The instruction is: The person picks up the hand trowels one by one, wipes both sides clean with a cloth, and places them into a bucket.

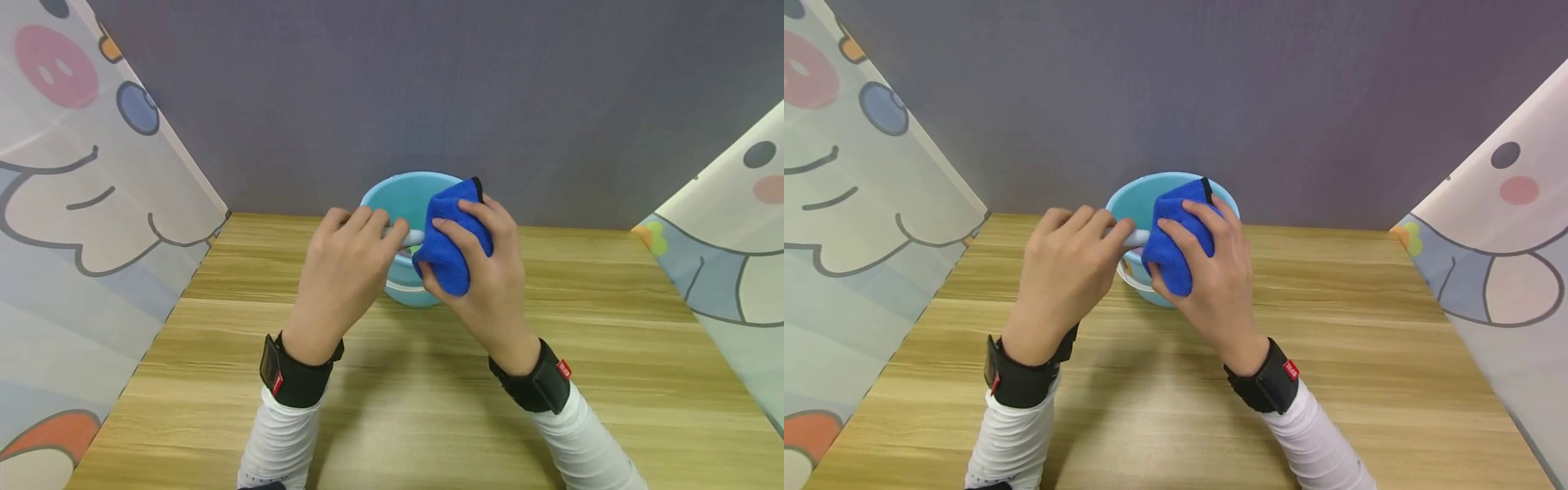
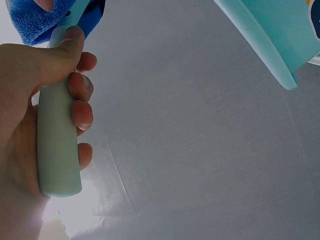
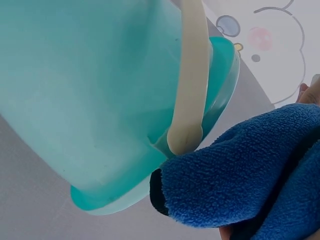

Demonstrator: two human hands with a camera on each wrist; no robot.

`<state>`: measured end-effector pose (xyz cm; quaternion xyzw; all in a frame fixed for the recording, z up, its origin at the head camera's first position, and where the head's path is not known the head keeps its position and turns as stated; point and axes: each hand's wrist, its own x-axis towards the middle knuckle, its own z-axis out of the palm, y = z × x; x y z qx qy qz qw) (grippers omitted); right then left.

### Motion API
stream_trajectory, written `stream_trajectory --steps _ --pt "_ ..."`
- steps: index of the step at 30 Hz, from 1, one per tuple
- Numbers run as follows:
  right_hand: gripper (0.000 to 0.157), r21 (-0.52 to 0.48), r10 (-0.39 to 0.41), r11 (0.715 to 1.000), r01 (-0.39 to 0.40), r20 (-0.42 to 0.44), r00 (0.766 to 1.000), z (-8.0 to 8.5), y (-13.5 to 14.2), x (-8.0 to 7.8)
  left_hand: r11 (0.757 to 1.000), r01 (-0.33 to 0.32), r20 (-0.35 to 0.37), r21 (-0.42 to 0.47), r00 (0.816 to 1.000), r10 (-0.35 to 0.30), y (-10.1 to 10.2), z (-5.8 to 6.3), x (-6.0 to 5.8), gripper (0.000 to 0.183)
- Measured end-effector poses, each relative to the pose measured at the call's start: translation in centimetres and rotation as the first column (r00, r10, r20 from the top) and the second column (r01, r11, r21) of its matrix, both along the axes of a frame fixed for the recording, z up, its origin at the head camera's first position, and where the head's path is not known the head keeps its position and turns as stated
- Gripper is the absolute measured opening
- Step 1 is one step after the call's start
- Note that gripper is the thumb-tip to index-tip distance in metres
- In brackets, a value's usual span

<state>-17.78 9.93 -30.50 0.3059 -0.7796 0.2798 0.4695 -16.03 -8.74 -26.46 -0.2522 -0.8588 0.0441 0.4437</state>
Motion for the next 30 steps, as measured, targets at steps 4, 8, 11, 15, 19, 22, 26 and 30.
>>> stream_trajectory --steps 4,8,11,15,19,22,26,30 --pt "0.054 0.001 0.002 1.0 -0.002 0.008 1.0 0.01 0.07 -0.06 1.0 0.001 -0.018 0.005 1.0 -0.001 -0.02 0.02 -0.05 0.009" --pt "0.052 -0.006 0.009 1.0 -0.008 0.011 1.0 0.06 0.12 -0.11 1.0 0.001 -0.021 0.014 1.0 -0.001 -0.09 0.06 -0.01 0.009" --pt "0.053 -0.015 0.016 1.0 -0.015 0.017 1.0 0.06 0.13 -0.12 1.0 0.0 -0.008 0.016 1.0 0.0 -0.11 0.06 0.06 0.012" --pt "0.055 -0.026 0.022 0.999 -0.022 0.025 0.999 -0.01 0.14 -0.12 1.0 -0.007 0.002 0.007 1.0 0.007 -0.13 0.01 0.18 0.012" --pt "0.055 -0.034 0.02 0.999 -0.019 0.029 0.999 -0.08 0.18 -0.08 1.0 -0.001 0.011 0.003 1.0 0.001 -0.1 -0.02 0.25 0.01" --pt "0.053 -0.054 0.027 0.998 -0.025 0.036 0.999 -0.06 0.21 -0.07 1.0 0.003 0.008 0.0 1.0 -0.003 0.0 0.0 0.28 0.009" --pt "0.048 -0.095 0.043 0.995 -0.04 0.038 0.998 0.04 0.23 0.03 1.0 0.006 -0.012 -0.002 1.0 -0.006 0.19 0.05 0.31 0.009" --pt "0.042 -0.118 0.049 0.992 -0.044 0.035 0.998 0.14 0.26 0.17 1.0 0.006 -0.024 -0.004 1.0 -0.006 0.31 0.06 0.31 0.011"
